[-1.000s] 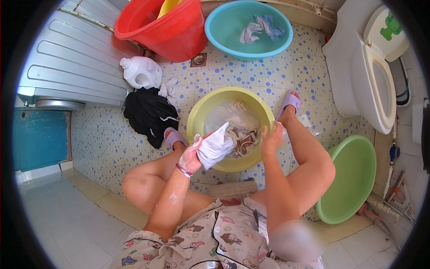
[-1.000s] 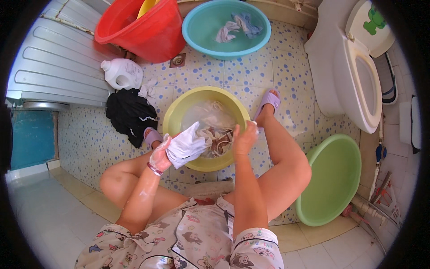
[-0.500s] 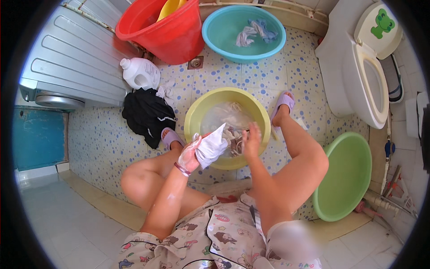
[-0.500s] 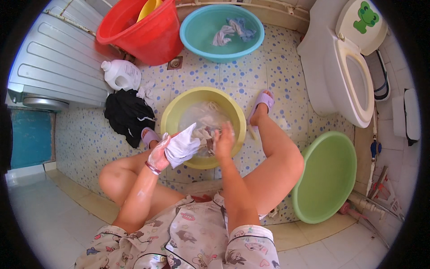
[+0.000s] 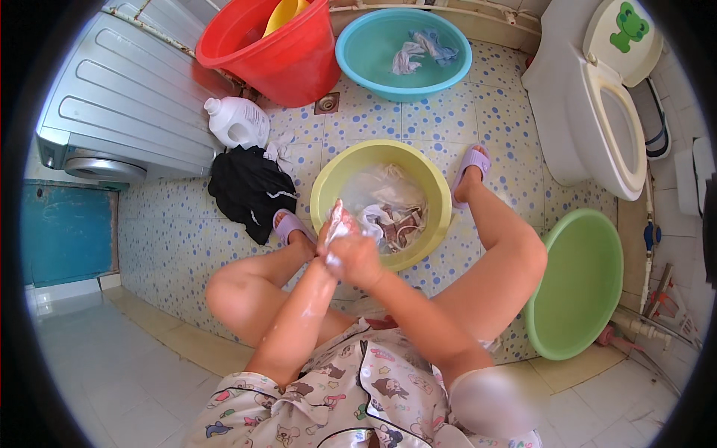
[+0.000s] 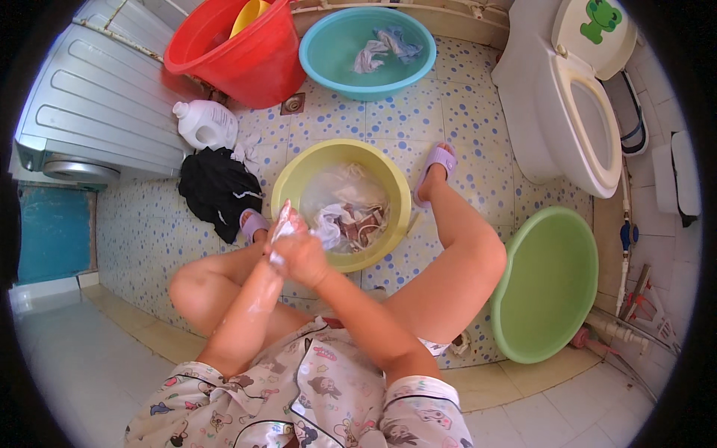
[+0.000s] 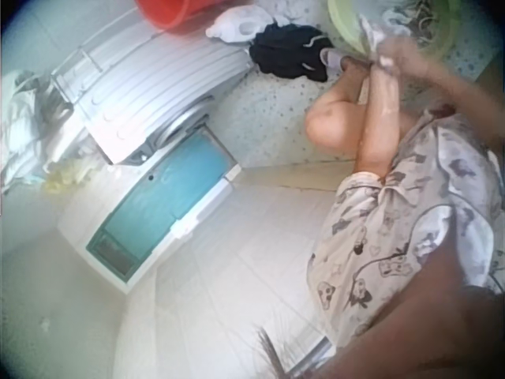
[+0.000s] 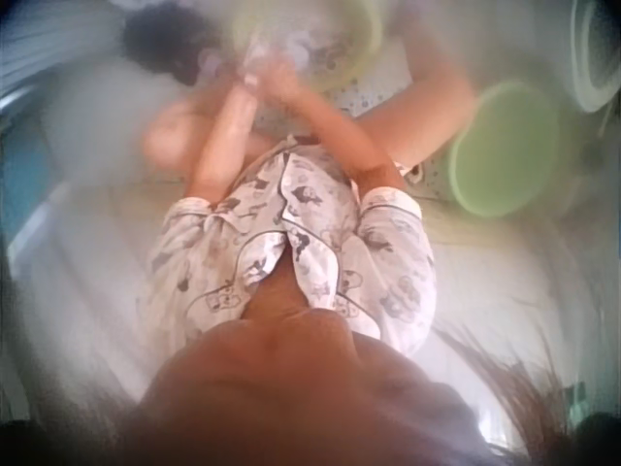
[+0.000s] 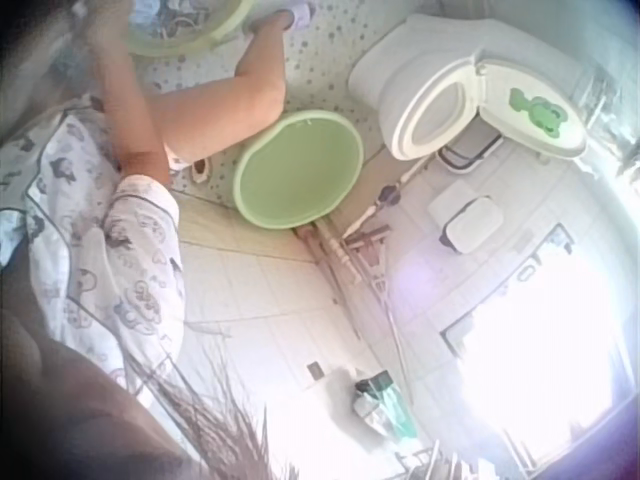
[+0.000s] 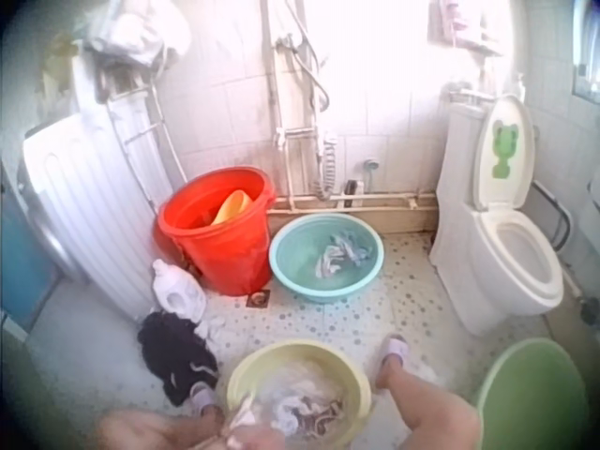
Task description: Hand washing a white t-shirt in a basin with soap.
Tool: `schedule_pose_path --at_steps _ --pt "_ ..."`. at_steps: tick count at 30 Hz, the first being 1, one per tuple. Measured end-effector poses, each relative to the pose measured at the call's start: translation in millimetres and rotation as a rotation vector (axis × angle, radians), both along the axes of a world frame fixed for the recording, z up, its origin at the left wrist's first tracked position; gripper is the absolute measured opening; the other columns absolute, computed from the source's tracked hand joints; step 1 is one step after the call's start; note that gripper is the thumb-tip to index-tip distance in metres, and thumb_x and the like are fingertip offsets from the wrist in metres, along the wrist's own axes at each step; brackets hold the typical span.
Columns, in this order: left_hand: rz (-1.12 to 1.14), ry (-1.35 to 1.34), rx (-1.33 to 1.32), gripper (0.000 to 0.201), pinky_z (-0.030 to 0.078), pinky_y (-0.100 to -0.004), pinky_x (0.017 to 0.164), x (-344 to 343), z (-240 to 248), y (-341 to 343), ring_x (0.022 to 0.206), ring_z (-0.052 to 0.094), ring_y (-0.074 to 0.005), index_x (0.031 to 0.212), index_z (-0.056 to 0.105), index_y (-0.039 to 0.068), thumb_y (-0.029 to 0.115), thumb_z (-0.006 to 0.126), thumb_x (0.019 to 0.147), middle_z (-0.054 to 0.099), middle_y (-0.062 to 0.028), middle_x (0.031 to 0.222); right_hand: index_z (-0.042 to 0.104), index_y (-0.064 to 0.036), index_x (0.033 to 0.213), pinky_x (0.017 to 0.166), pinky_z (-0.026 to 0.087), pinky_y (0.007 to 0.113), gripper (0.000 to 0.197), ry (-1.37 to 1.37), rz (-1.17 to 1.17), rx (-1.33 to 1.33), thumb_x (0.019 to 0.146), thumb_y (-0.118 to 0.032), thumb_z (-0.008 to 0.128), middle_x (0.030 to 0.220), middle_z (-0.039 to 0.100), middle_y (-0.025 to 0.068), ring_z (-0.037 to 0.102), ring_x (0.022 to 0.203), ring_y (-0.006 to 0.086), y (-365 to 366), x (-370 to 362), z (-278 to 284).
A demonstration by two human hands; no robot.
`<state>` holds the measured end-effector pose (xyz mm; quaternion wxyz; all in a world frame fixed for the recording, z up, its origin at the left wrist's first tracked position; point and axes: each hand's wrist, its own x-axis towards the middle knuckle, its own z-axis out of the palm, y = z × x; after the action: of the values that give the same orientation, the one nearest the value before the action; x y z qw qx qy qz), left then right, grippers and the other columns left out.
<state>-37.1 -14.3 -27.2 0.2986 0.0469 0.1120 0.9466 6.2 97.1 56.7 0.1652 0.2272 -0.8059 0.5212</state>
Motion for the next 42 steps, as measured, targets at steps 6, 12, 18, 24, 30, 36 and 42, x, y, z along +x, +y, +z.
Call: schedule_pose_path --at_steps 6,12,18,24,30,36,42 --pt "-0.008 -0.253 -0.333 0.019 0.043 -0.0229 0.059 -16 17 7 0.068 0.052 -0.0103 0.080 0.052 0.011 0.028 0.046 0.087 0.054 -0.0001 0.074 0.056 -0.0062 0.067 0.050 0.041 0.041 0.019 -0.228 -0.412 -0.006 0.069 -0.025 0.058 0.060 0.053 0.0166 0.053 0.055 0.0354 -11 -12 -8" --pt "0.243 -0.634 -0.759 0.025 0.039 -0.0262 0.047 4 112 81 0.054 0.047 -0.0108 0.070 0.049 0.014 0.033 0.047 0.086 0.045 0.0044 0.061 0.055 -0.0059 0.067 0.049 0.041 0.040 0.017 -0.286 -0.448 0.090 0.071 -0.022 0.055 0.060 0.054 0.0170 0.052 0.054 0.0362 27 -32 -10" --pt "-0.027 -0.286 -0.206 0.018 0.044 -0.0272 0.061 -7 55 45 0.066 0.052 -0.0146 0.086 0.051 0.011 0.027 0.045 0.087 0.052 -0.0021 0.074 0.057 -0.0081 0.070 0.051 0.043 0.039 0.012 -0.096 -0.233 -0.040 0.066 -0.019 0.059 0.067 0.057 0.0142 0.055 0.059 0.0331 6 -7 -7" --pt "-0.112 -0.205 -0.366 0.025 0.045 -0.0260 0.064 4 23 7 0.071 0.055 -0.0158 0.090 0.055 0.011 0.035 0.051 0.082 0.056 -0.0027 0.074 0.057 -0.0097 0.071 0.049 0.042 0.039 0.011 -0.210 -0.333 0.017 0.067 -0.020 0.058 0.065 0.056 0.0153 0.055 0.057 0.0324 -12 1 2" --pt "0.072 -0.500 -0.522 0.026 0.041 -0.0280 0.055 4 43 33 0.058 0.049 -0.0142 0.067 0.048 0.014 0.034 0.051 0.082 0.050 -0.0002 0.064 0.054 -0.0087 0.064 0.049 0.042 0.037 0.012 -0.294 -0.455 0.043 0.065 -0.018 0.062 0.059 0.054 0.0130 0.053 0.053 0.0323 6 -22 -2" --pt "0.175 -0.543 -0.635 0.021 0.044 -0.0256 0.062 12 33 35 0.071 0.052 -0.0139 0.089 0.053 0.007 0.027 0.051 0.084 0.053 -0.0022 0.080 0.054 -0.0081 0.065 0.049 0.042 0.038 0.009 -0.242 -0.337 -0.032 0.068 -0.016 0.058 0.060 0.053 0.0150 0.052 0.053 0.0330 17 -22 -12" --pt "-0.250 0.241 0.284 0.023 0.042 -0.0225 0.077 -22 7 -5 0.087 0.053 -0.0129 0.102 0.052 0.003 0.019 0.047 0.087 0.056 -0.0048 0.094 0.053 -0.0057 0.061 0.045 0.039 0.040 0.017 -0.060 -0.272 -0.098 0.074 -0.016 0.054 0.053 0.050 0.0168 0.051 0.050 0.0350 -16 6 26"
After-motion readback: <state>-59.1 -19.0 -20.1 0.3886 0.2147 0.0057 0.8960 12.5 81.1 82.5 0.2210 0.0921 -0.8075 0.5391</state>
